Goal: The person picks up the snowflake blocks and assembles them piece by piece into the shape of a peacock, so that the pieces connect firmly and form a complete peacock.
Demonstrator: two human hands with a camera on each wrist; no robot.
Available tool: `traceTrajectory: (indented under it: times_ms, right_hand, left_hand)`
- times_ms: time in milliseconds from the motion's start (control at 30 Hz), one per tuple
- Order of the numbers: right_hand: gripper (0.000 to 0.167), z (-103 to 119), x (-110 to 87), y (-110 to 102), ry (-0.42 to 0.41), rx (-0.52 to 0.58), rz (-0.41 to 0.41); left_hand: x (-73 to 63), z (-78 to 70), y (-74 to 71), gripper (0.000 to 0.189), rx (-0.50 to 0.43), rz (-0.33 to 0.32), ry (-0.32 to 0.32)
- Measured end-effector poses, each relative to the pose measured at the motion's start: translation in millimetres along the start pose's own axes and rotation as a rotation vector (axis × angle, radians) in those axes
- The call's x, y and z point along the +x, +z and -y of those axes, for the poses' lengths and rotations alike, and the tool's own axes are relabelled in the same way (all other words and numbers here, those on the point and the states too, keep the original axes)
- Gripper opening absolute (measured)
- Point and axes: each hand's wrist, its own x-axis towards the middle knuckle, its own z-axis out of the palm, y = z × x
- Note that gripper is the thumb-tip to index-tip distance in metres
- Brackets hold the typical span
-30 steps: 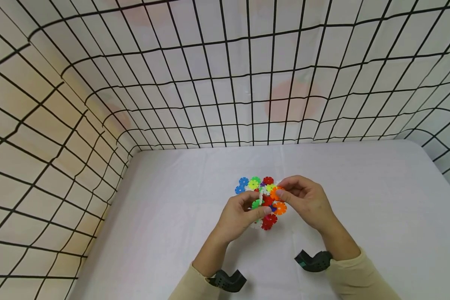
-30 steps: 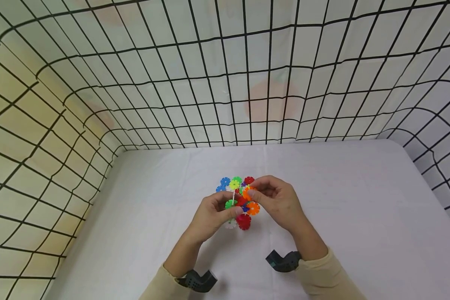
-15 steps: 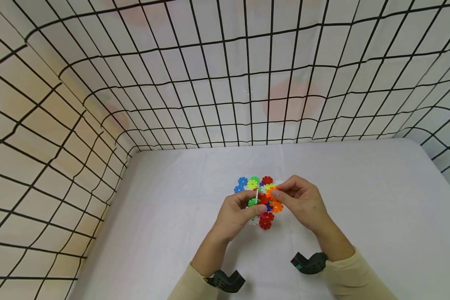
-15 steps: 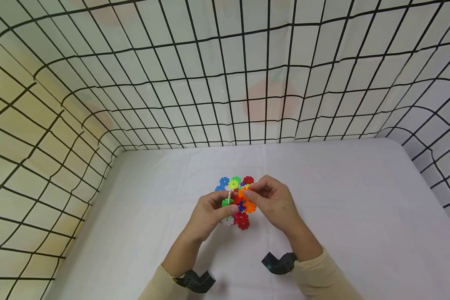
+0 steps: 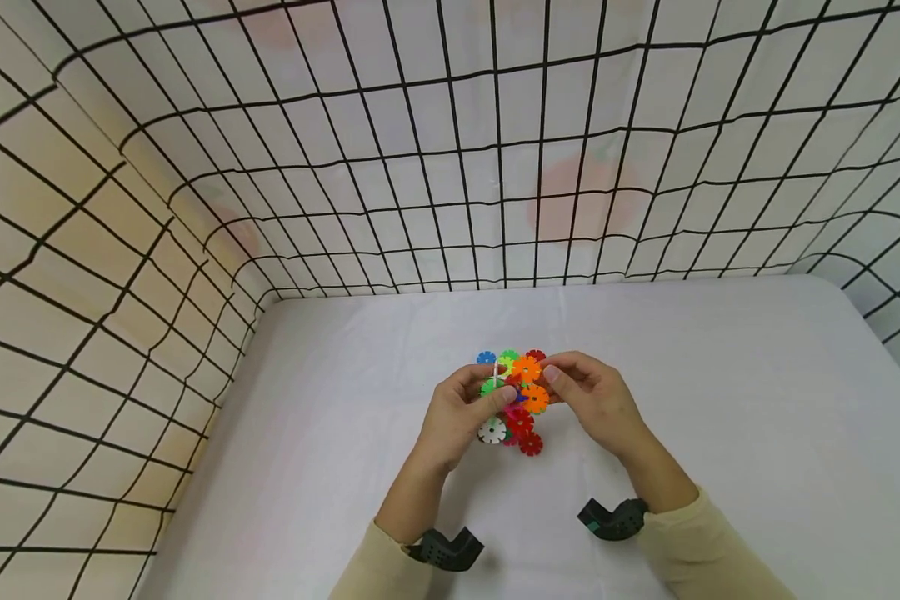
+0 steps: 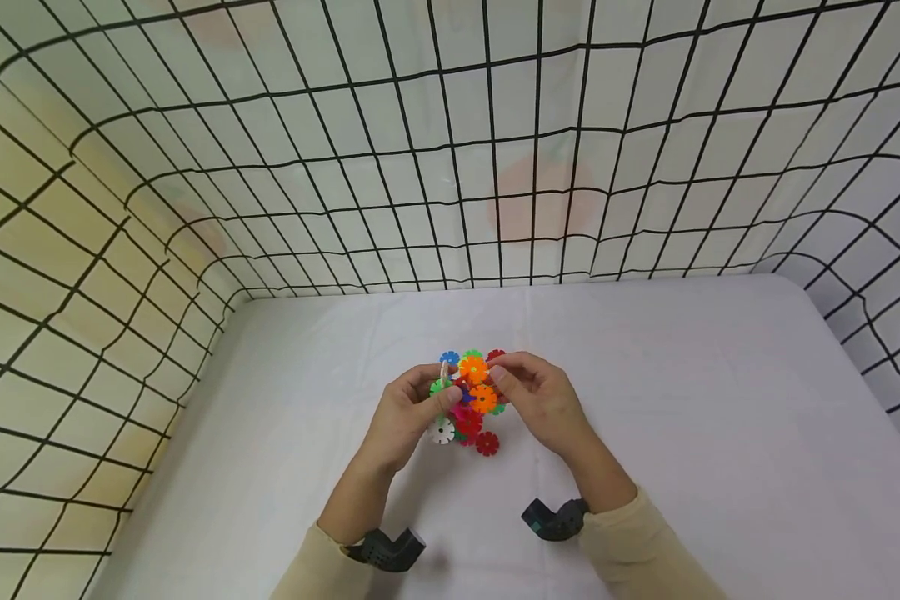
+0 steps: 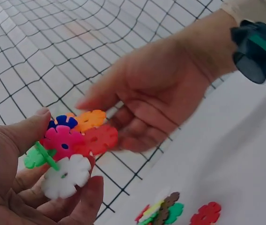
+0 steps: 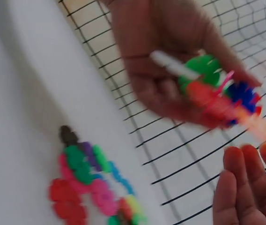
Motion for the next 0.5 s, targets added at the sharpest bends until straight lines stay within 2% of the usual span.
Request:
traceTrajectory:
  times_ms: [100, 200, 267, 333, 433, 500]
  right_hand:
    - [0.025, -12.4, 2.3, 3.1, 0.092, -0.069, 0.101]
    - [0.023, -23.7, 2.5, 6.9, 0.179, -0.244, 0.235]
    - [0.023, -28.5, 2.2, 10.1, 0.193, -0.391, 0.313]
    - [0.022, -31.2, 1.8, 12.7, 0.177, -0.493, 0.362]
    - [0.018, -31.4, 1.8, 16.5, 0.145, -0.579, 0.382]
    - [0.017, -30.2, 2.0, 17.8, 0.145, -0.597, 0.386]
  left_hand:
    - [1.4, 0.1, -5.1, 0.050, -0.033, -0.038, -0.004]
    - [1.7, 0.1, -8.3, 0.046, -0.036, -0.073, 0.008]
    - [1.5, -0.7, -8.9, 0.046, -0.034, -0.084, 0.016]
    - [1.6, -1.2, -8.5, 0.048, -0.036, -0.081, 0.015]
    - [1.5, -2.0, -6.9, 0.048, -0.037, -0.074, -0.001]
    - [1.7, -1.6, -5.7, 0.047, -0.029, -0.073, -0.013]
